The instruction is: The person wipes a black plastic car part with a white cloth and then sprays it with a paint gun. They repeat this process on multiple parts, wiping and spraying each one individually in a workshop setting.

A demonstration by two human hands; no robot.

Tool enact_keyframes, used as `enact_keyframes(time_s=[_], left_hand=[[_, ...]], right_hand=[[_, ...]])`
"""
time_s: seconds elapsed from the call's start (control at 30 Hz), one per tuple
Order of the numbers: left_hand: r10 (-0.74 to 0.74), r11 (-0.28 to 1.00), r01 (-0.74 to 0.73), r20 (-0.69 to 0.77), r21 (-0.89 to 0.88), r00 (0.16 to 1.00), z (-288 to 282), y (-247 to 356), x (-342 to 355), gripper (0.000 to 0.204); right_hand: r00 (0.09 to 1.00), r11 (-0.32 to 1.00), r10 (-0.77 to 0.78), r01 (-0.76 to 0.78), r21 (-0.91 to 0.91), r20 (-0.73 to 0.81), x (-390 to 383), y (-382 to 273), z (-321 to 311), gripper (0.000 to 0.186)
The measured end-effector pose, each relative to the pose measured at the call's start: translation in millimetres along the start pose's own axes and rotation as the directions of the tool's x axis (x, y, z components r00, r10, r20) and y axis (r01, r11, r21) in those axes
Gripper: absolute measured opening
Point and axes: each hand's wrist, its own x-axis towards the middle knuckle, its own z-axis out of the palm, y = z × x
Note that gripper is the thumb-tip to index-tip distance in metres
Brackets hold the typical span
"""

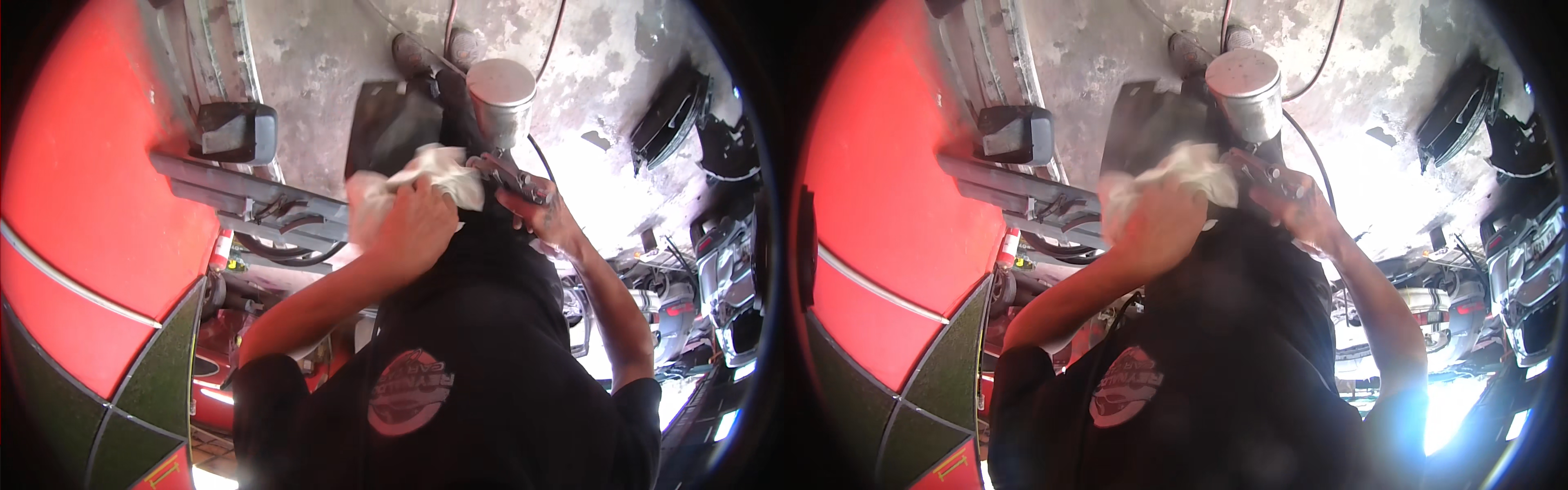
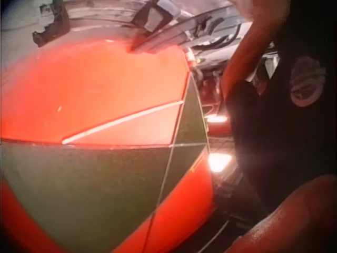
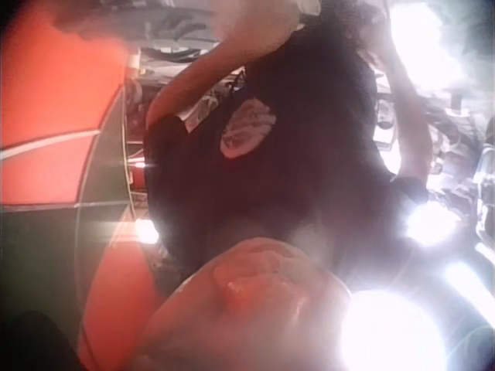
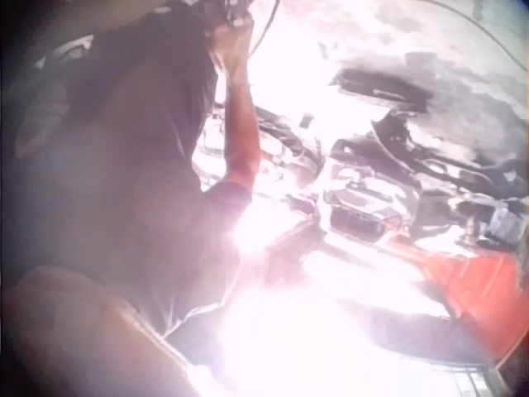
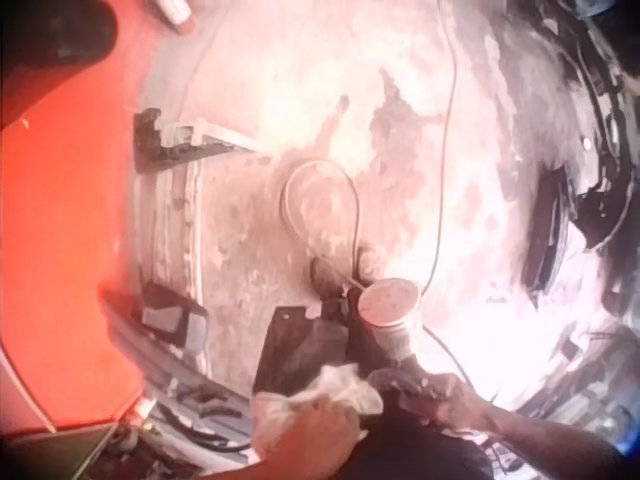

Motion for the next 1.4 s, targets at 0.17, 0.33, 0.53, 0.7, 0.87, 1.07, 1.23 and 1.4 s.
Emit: enact_keyframes(time_s=[0.17, 0.33, 0.53, 0.7, 0.87, 1.07, 1.23, 1.4], left_hand=[[-0.071, 0.991, 0.073, -0.016, 0.115, 0.997, 26, -22, -4, 0.028], [-0.320, 0.881, 0.304, 0.016, -0.362, 0.947, 2, -33, -2, 0.042], [-0.446, 0.739, 0.253, -0.171, -0.624, 0.879, 31, -24, 63, 0.054], [-0.427, 0.643, 0.147, -0.192, -0.752, 0.884, 86, 5, 105, 0.042], [-0.357, 0.553, 0.144, -0.077, -0.821, 0.931, 125, -1, 100, 0.040], [-0.425, 0.361, 0.110, -0.058, -0.926, 0.903, 152, -8, 107, 0.030], [-0.469, 0.452, 0.135, -0.106, -0.882, 0.877, 123, -2, 85, 0.026], [-0.635, 0.499, 0.062, -0.316, -0.864, 0.705, 75, -13, 49, 0.019]], right_hand=[[0.998, 0.999, 0.014, -0.011, 0.046, -0.067, -11, 12, -2, 0.051], [0.981, 0.991, 0.018, 0.009, 0.137, -0.195, -26, -4, -11, 0.052], [0.932, 0.962, -0.031, 0.125, 0.241, -0.362, -39, -9, -24, 0.028], [0.900, 0.984, -0.134, 0.171, 0.054, -0.414, -41, 32, -31, 0.025], [0.912, 0.991, 0.002, 0.054, 0.122, -0.411, -40, 39, -32, 0.023], [0.906, 0.996, 0.071, -0.045, 0.073, -0.416, -39, 31, -30, 0.024], [0.906, 0.989, 0.126, -0.085, 0.118, -0.405, -34, 35, -29, 0.026], [0.914, 0.999, 0.036, -0.034, 0.013, -0.403, -20, 38, -33, 0.031]])
